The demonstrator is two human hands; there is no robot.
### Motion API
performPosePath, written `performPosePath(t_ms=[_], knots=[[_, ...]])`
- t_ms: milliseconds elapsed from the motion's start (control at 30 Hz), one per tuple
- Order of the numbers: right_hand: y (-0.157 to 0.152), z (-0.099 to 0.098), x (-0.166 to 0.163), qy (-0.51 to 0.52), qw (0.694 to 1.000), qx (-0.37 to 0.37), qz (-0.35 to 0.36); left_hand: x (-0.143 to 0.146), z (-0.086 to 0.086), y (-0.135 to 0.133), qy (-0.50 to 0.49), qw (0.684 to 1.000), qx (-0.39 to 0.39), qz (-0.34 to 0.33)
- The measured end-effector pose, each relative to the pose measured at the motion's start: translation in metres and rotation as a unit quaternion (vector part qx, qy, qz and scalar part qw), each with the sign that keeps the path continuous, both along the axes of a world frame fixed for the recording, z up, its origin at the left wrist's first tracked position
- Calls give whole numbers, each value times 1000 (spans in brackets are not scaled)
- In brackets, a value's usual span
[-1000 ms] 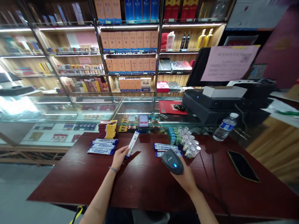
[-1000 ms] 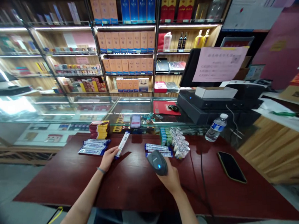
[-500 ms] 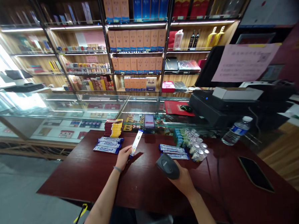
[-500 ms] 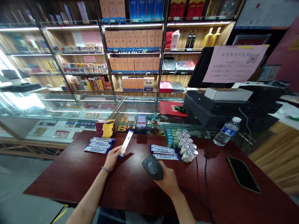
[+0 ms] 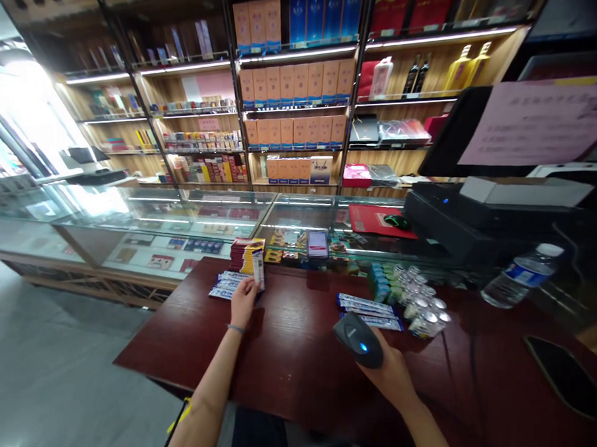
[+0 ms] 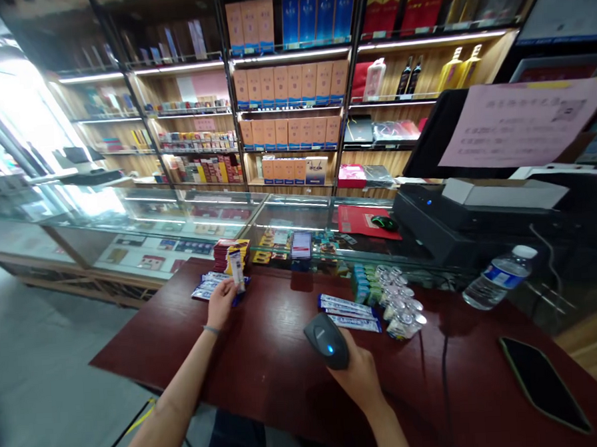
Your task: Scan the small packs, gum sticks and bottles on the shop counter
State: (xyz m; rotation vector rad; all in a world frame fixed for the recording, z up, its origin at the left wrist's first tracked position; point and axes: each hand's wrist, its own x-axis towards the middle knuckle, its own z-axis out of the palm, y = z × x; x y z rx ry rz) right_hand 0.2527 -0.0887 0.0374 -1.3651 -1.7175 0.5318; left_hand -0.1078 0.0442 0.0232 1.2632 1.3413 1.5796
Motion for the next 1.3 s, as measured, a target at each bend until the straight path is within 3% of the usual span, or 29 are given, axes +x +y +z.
performPosePath(t_ms=[100, 233, 367, 533, 767, 1033, 1167, 1300], knots=[[1, -1, 0, 2, 1000, 6, -6, -41, 10, 3, 136, 989, 26, 53], [2, -5, 0, -4, 1000, 20, -17, -90, 11, 2, 354, 931, 20, 84], [4, -9, 1, -10, 999, 16, -42, -118, 8, 5, 434, 899, 25, 49], [5, -12, 2, -23, 999, 0, -45, -131, 9, 14, 486, 874, -4, 11], [5, -10, 1, -28, 998, -14, -60, -135, 3, 25, 513, 858, -25, 3], [4, -4, 0, -28, 997, -10, -71, -129, 5, 17, 471, 882, -11, 6], [2, -1, 5, -18, 996, 13, -81, -104, 9, 16, 447, 893, 46, 11], [-1, 0, 21, -20, 994, -2, -107, -53, 11, 16, 436, 892, 120, -17]])
